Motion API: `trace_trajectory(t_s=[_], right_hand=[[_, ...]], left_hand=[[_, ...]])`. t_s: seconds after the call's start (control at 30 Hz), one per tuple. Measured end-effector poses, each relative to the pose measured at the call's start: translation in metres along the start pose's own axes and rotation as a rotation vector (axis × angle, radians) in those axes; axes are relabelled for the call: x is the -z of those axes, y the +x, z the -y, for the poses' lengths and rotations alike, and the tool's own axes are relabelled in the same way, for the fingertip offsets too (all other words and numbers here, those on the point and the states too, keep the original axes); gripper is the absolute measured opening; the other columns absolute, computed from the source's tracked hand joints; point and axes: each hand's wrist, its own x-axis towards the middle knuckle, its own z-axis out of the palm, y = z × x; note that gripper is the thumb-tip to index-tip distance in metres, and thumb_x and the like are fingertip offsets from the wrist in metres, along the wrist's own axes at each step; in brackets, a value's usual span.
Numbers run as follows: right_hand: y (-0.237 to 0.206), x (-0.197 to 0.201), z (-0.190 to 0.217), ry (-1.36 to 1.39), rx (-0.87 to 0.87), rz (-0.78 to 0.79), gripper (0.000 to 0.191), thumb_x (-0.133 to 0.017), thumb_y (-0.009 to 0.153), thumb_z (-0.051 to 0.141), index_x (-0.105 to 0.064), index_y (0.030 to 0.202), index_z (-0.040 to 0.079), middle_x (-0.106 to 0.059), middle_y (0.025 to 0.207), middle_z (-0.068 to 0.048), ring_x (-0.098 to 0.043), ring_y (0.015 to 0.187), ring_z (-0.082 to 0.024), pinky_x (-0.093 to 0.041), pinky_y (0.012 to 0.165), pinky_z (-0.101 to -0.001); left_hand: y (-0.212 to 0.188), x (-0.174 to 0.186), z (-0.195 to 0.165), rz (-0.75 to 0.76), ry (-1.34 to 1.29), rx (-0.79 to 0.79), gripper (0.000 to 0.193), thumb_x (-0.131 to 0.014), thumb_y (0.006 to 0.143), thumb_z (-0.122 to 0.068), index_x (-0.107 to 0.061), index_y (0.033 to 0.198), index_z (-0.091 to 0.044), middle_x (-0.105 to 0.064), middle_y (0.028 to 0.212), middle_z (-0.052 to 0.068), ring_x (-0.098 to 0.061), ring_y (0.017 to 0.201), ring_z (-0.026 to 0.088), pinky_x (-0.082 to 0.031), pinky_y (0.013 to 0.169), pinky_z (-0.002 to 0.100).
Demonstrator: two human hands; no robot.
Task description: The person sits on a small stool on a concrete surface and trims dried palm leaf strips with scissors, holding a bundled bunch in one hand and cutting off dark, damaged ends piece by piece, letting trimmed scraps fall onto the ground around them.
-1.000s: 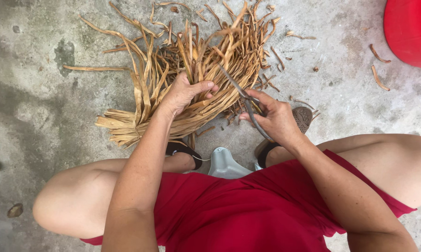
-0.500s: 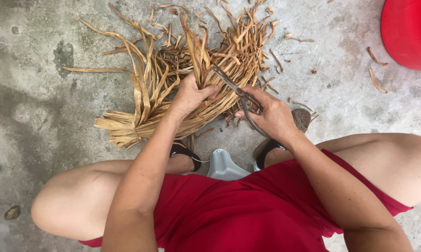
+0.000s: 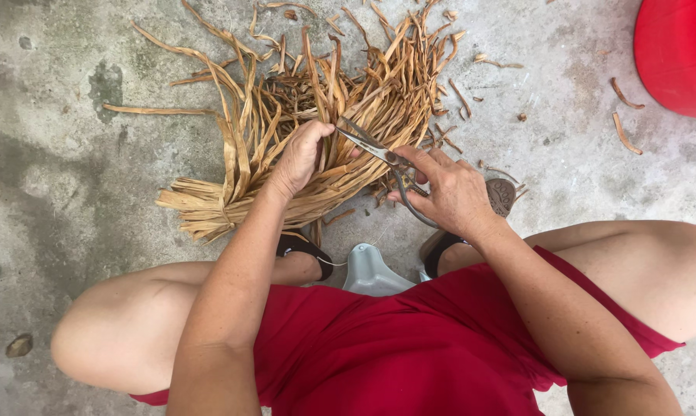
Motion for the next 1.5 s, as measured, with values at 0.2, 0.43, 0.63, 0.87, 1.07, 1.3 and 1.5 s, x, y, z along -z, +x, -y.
trace_trajectory(t_s=[0.2,0.43,0.63,0.87,1.07,1.3,1.5], right_hand=[[-0.003,-0.005,-0.004,-0.049,0.033,-0.057,0.068,-0.084,0.08,0.046,-0.06,0.14,0.024,-0.068,0.086,-0.003,-0.07,0.073,-0.027,-0.057,0.064,-0.042],[-0.004,-0.007,-0.007,0.145,-0.008,-0.085,0.063,-0.084,0.079,0.04,-0.063,0.136,0.024,-0.072,0.099,-0.003,-0.071,0.069,-0.018,-0.058,0.062,-0.0363],[-0.003,-0.004,-0.005,0.066,-0.06,-0.009,0.067,-0.085,0.078,0.047,-0.063,0.137,0.024,-0.069,0.084,-0.003,-0.07,0.069,-0.022,-0.057,0.061,-0.0392],[0.0,-0.005,-0.004,0.003,0.009,-0.074,0.066,-0.086,0.077,0.047,-0.066,0.134,0.021,-0.071,0.083,-0.002,-0.069,0.066,-0.02,-0.056,0.058,-0.0369],[0.0,-0.006,-0.022,0.473,-0.239,-0.097,0.059,-0.088,0.084,0.029,-0.065,0.137,0.018,-0.062,0.077,0.006,-0.052,0.063,-0.005,-0.045,0.054,-0.0263],[0.003,-0.001,-0.048,1.122,-0.455,-0.38,0.057,-0.076,0.092,0.03,-0.054,0.143,0.015,-0.06,0.083,0.006,-0.055,0.065,-0.005,-0.044,0.054,-0.0219],[0.001,0.007,-0.044,1.036,-0.562,-0.206,0.055,-0.074,0.094,0.035,-0.053,0.141,0.017,-0.06,0.089,0.001,-0.053,0.066,-0.009,-0.042,0.052,-0.0245]], left_hand=[[-0.001,-0.012,0.001,0.031,0.198,-0.023,0.024,-0.059,0.097,-0.013,-0.068,0.116,0.001,-0.07,0.106,0.009,-0.066,0.095,0.014,-0.052,0.095,0.031],[-0.004,-0.009,-0.018,0.039,-0.006,0.097,0.031,-0.058,0.087,-0.003,-0.067,0.117,0.001,-0.075,0.106,0.01,-0.074,0.095,0.021,-0.059,0.093,0.036],[0.001,0.002,-0.004,0.072,0.175,-0.015,0.032,-0.062,0.089,0.0,-0.07,0.12,0.004,-0.072,0.11,0.008,-0.067,0.098,0.014,-0.053,0.094,0.029],[0.002,0.003,0.001,0.03,0.245,0.015,0.035,-0.069,0.088,-0.003,-0.068,0.123,0.0,-0.073,0.111,0.004,-0.066,0.099,0.01,-0.053,0.094,0.027],[-0.003,0.007,-0.007,0.077,0.297,0.0,0.039,-0.067,0.09,-0.007,-0.066,0.13,-0.004,-0.073,0.117,0.002,-0.067,0.103,0.007,-0.052,0.097,0.024],[-0.005,0.004,-0.009,0.052,0.319,-0.046,0.041,-0.068,0.093,-0.008,-0.063,0.134,-0.005,-0.073,0.116,0.003,-0.064,0.1,0.009,-0.052,0.093,0.025],[-0.004,-0.003,-0.007,-0.039,0.27,-0.153,0.036,-0.066,0.101,-0.015,-0.062,0.136,-0.01,-0.07,0.115,-0.006,-0.062,0.104,0.003,-0.049,0.096,0.02]])
